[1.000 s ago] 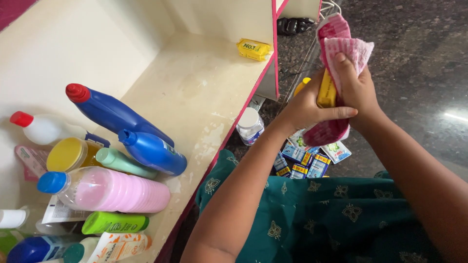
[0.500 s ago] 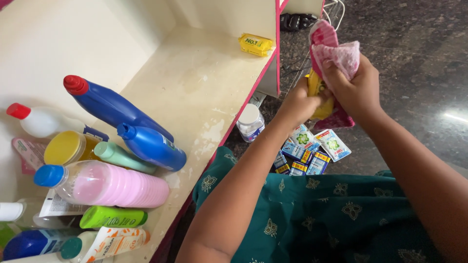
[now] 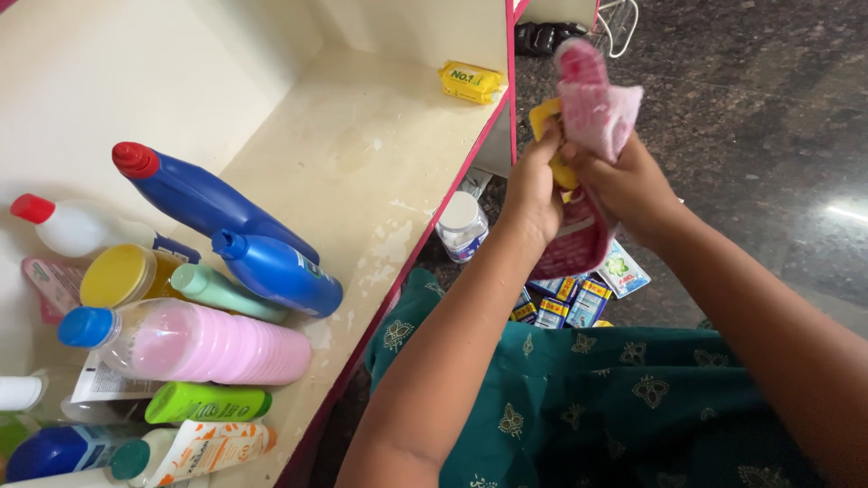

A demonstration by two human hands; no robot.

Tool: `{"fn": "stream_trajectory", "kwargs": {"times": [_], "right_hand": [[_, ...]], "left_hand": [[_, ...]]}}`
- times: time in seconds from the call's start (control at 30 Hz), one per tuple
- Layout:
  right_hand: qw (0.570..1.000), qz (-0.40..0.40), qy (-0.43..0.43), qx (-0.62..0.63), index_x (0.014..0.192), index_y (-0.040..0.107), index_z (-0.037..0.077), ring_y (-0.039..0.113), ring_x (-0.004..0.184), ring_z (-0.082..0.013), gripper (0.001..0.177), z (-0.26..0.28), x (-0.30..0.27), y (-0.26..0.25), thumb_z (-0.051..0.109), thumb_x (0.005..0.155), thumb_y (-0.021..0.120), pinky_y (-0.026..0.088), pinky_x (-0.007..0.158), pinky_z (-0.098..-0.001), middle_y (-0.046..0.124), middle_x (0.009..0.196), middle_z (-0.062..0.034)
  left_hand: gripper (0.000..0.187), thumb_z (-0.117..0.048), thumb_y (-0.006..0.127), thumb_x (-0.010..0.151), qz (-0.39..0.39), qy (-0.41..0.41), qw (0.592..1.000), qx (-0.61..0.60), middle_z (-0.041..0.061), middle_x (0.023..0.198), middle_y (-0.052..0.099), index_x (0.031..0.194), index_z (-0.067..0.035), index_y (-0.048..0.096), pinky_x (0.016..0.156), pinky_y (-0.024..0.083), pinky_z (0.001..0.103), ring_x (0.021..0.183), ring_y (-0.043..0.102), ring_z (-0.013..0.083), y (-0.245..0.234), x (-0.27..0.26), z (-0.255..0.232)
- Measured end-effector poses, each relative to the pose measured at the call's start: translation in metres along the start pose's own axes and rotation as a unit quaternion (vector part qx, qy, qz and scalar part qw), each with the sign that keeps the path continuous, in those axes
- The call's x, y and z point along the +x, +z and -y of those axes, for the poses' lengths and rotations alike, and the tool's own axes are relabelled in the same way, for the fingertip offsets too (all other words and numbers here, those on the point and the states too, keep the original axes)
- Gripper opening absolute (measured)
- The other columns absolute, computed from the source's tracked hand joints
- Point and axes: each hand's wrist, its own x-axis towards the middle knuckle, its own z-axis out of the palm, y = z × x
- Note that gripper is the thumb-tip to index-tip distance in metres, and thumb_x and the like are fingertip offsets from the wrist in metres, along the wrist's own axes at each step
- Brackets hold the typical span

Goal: The person sits on the floor and wipes various plastic bottles and small boxes with a pink cloth, then places them on a nearby shelf. The person handles items one at a time, including shampoo, detergent, and small packaged goods.

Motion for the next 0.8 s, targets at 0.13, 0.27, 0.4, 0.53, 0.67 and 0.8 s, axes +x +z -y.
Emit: {"fn": "stream_trajectory", "kwargs": {"times": [0.13, 0.27, 0.4, 0.53, 0.67, 0.8], "right_hand": [[0.997, -0.029, -0.056, 0.038, 0.138, 0.054, 0.006, 0.066, 0.107, -0.0161, 0.036, -0.004, 0.007, -0.002, 0.022, 0.107, 0.061, 0.057, 0.088, -0.0336, 0.066, 0.121, -0.0081], [0.992, -0.077, -0.079, -0.055, 0.137, 0.055, 0.006, 0.067, 0.103, -0.0142, 0.034, -0.001, 0.011, -0.01, 0.019, 0.107, 0.063, 0.059, 0.085, -0.0309, 0.068, 0.121, -0.008], [0.992, -0.117, -0.031, -0.022, 0.13, 0.06, 0.007, 0.072, 0.091, -0.017, 0.027, 0.003, 0.021, -0.021, 0.019, 0.106, 0.061, 0.064, 0.074, -0.0351, 0.07, 0.116, -0.0087], [0.991, -0.083, -0.089, 0.061, 0.132, 0.06, 0.006, 0.07, 0.089, -0.0191, 0.027, -0.001, 0.034, -0.048, 0.011, 0.106, 0.063, 0.064, 0.074, -0.0365, 0.068, 0.118, -0.0076], [0.989, -0.117, -0.086, 0.002, 0.133, 0.061, 0.007, 0.07, 0.101, -0.0141, 0.027, -0.005, 0.032, -0.072, 0.01, 0.107, 0.063, 0.062, 0.087, -0.0326, 0.069, 0.12, -0.0036], [0.985, -0.133, -0.089, -0.063, 0.131, 0.06, 0.007, 0.065, 0.103, -0.0105, 0.025, -0.003, 0.028, -0.083, 0.012, 0.108, 0.066, 0.055, 0.087, -0.0297, 0.067, 0.117, -0.0012]], "left_hand": [[0.038, -0.039, 0.062, 0.099, 0.01, 0.045, 0.993, 0.105, 0.005, 0.102, 0.067, 0.122, -0.01, 0.063, 0.069, 0.05, 0.034, 0.087, 0.064, 0.0164, 0.002, 0.008, -0.001], [0.047, -0.039, 0.075, 0.09, 0.007, 0.062, 0.988, 0.144, 0.004, 0.098, 0.071, 0.123, -0.006, 0.065, 0.066, 0.048, 0.028, 0.083, 0.066, 0.014, -0.006, 0.021, -0.002], [0.052, -0.031, 0.081, 0.082, -0.02, 0.075, 0.984, 0.158, 0.012, 0.099, 0.072, 0.12, 0.0, 0.065, 0.06, 0.056, 0.032, 0.082, 0.071, 0.0224, -0.012, 0.052, -0.011], [0.068, -0.018, 0.086, 0.075, -0.172, 0.158, 0.956, 0.18, 0.018, 0.117, 0.064, 0.128, 0.001, 0.049, 0.067, 0.066, 0.038, 0.092, 0.073, 0.0263, -0.035, 0.103, -0.041], [0.073, -0.016, 0.084, 0.075, -0.277, 0.261, 0.911, 0.16, 0.022, 0.123, 0.062, 0.133, 0.001, 0.043, 0.07, 0.065, 0.039, 0.097, 0.072, 0.0294, -0.08, 0.151, -0.07], [0.077, -0.013, 0.088, 0.069, -0.366, 0.291, 0.865, 0.184, 0.022, 0.123, 0.062, 0.132, 0.001, 0.045, 0.071, 0.064, 0.037, 0.098, 0.072, 0.0293, -0.117, 0.197, -0.087]]}}
